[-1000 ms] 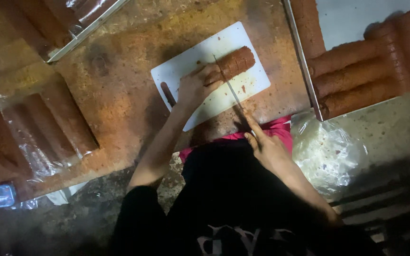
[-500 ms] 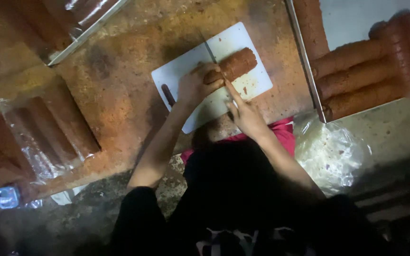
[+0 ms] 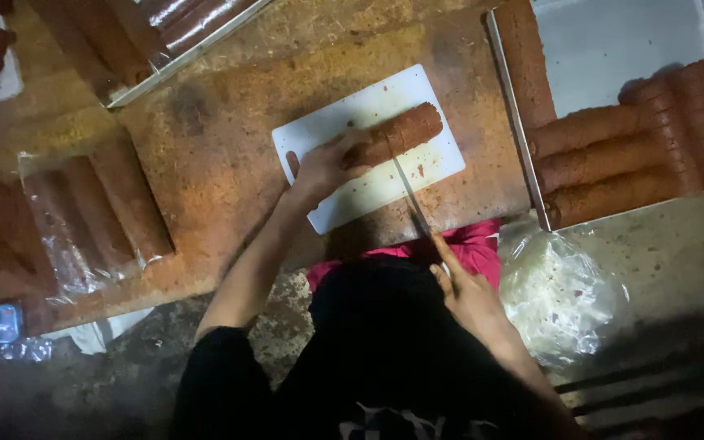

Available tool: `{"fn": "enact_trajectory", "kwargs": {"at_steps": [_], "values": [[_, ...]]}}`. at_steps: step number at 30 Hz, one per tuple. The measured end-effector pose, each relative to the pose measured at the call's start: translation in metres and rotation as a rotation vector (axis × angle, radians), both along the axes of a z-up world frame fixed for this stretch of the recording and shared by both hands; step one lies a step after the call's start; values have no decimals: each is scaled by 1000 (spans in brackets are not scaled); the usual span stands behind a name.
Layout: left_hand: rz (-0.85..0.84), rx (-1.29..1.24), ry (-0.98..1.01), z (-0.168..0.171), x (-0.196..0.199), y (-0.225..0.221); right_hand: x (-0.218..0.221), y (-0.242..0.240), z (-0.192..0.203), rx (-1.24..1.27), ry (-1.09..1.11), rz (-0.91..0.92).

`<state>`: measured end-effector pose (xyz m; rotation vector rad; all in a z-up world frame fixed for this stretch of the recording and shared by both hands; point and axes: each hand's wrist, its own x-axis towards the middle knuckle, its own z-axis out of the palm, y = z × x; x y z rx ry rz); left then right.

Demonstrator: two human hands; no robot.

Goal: Slicing a long brown food roll on a cutting board and placing the pieces into a metal tray.

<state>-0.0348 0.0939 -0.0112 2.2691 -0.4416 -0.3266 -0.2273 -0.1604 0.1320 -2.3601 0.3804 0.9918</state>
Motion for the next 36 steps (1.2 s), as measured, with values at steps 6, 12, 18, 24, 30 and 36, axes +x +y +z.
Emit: {"fn": "enact_trajectory", "kwargs": {"at_steps": [6, 12, 18, 24, 30, 36], "values": [[43, 83, -179, -22, -7, -2, 14, 16, -6, -67, -48, 64], [104, 11, -251, -35, -1, -9, 26, 30, -2, -24, -134, 89], [71, 22, -125, -41, -1, -8, 93, 54, -83, 90, -436, 177], [91, -11, -190, -18, 4, -11, 122, 58, -105, 177, -413, 163], [139, -63, -181, -22, 1, -2, 28, 48, -43, 142, -233, 68], [22, -75, -168, 5, -7, 9, -8, 17, -14, 79, -12, 34]]}}
